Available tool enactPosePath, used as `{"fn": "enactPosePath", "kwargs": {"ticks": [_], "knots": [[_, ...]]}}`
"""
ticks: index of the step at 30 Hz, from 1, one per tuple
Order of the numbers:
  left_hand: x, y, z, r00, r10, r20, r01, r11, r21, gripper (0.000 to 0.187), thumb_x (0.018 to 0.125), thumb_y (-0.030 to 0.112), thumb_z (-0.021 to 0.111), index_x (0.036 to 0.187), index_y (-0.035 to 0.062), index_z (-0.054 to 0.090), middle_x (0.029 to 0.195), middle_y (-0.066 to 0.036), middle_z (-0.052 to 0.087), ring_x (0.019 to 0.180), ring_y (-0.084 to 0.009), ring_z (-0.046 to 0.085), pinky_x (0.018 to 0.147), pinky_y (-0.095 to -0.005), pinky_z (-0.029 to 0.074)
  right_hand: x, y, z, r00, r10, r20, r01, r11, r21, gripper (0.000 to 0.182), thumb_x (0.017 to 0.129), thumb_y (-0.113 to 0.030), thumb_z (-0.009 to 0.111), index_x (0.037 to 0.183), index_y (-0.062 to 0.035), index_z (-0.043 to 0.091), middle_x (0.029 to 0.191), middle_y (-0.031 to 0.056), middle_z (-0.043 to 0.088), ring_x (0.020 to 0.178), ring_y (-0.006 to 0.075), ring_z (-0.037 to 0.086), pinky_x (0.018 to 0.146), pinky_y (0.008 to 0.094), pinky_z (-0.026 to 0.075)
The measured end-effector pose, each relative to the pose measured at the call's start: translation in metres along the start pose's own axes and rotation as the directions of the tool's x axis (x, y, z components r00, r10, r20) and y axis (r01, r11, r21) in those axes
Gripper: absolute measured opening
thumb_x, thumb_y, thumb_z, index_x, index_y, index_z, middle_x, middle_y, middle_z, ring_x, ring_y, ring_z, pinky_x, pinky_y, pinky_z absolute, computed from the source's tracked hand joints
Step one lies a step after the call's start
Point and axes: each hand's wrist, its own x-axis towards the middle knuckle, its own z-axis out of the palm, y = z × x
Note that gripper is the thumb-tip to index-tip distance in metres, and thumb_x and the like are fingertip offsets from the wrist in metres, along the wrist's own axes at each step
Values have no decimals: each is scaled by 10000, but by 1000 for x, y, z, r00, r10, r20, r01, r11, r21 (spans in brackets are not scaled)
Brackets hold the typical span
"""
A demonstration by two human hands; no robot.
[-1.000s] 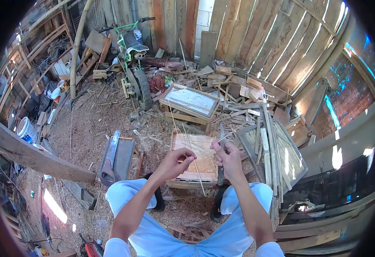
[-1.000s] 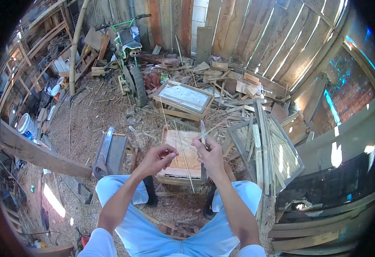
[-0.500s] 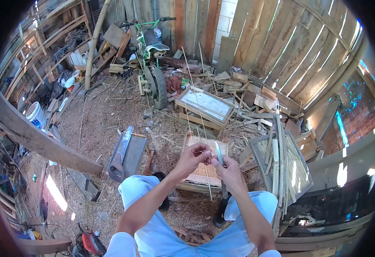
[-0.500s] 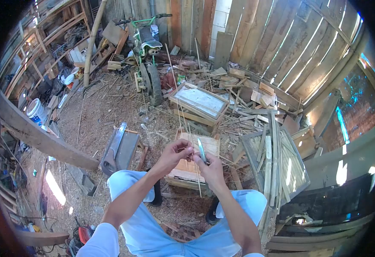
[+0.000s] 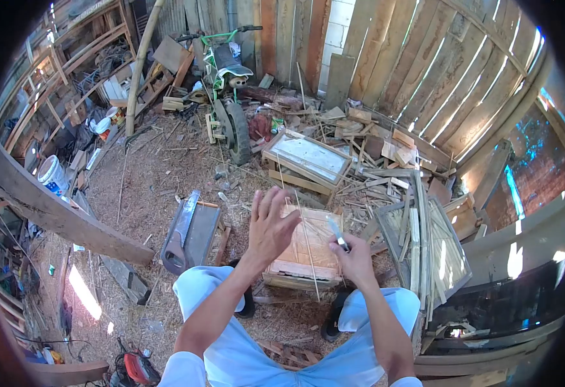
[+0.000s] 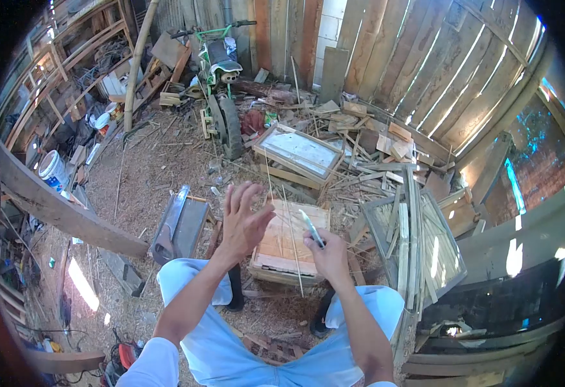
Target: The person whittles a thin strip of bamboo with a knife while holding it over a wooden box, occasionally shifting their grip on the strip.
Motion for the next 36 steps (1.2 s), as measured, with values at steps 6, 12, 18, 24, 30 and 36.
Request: {"fn": "enactPosePath", "kwargs": {"ticks": [6,12,18,24,30,36], "knots": [[-12,-6,7,955,43,293,26,974,-227,79,795,124,656,865,113,622,939,-65,580,1033,-262,541,948,-429,394,9,-2,-25,989,-128,-76,105,962,-252,153,794,-59,670,936,-4,662,794,125,646,722,226,616,640,324,463],[-13,-2,9,984,-86,158,134,938,-321,84,825,50,612,907,52,596,880,-91,588,722,-316,617,579,-385,498,13,-14,-26,833,-402,-381,314,909,-274,304,928,-100,506,1202,24,550,1062,186,555,919,323,568,774,384,460],[-9,6,10,963,-159,216,243,858,-452,74,858,116,601,907,61,595,855,-88,583,670,-314,616,553,-397,489,2,-1,-8,999,-24,33,24,1000,8,341,960,-132,484,1288,-54,538,750,3,632,529,38,438,480,212,373],[-9,28,6,938,-196,288,333,747,-576,107,855,103,632,935,35,615,772,-130,640,565,-235,596,532,-333,473,0,-11,3,916,110,385,-348,692,632,414,953,-105,510,1352,-13,448,861,78,647,547,55,437,467,189,374],[-12,32,1,949,-179,259,302,751,-587,96,847,83,651,915,26,615,744,-108,616,531,-178,558,496,-300,437,5,-12,-15,908,107,405,-389,574,720,358,946,-137,541,1282,-15,519,821,26,603,538,25,389,454,171,325],[-9,41,-3,933,-211,291,347,744,-571,96,848,112,641,921,57,613,759,-90,641,568,-230,601,521,-337,470,-5,-24,-4,854,127,504,-489,528,694,326,933,-128,555,1240,-18,550,814,19,594,535,26,389,448,161,306]]}}
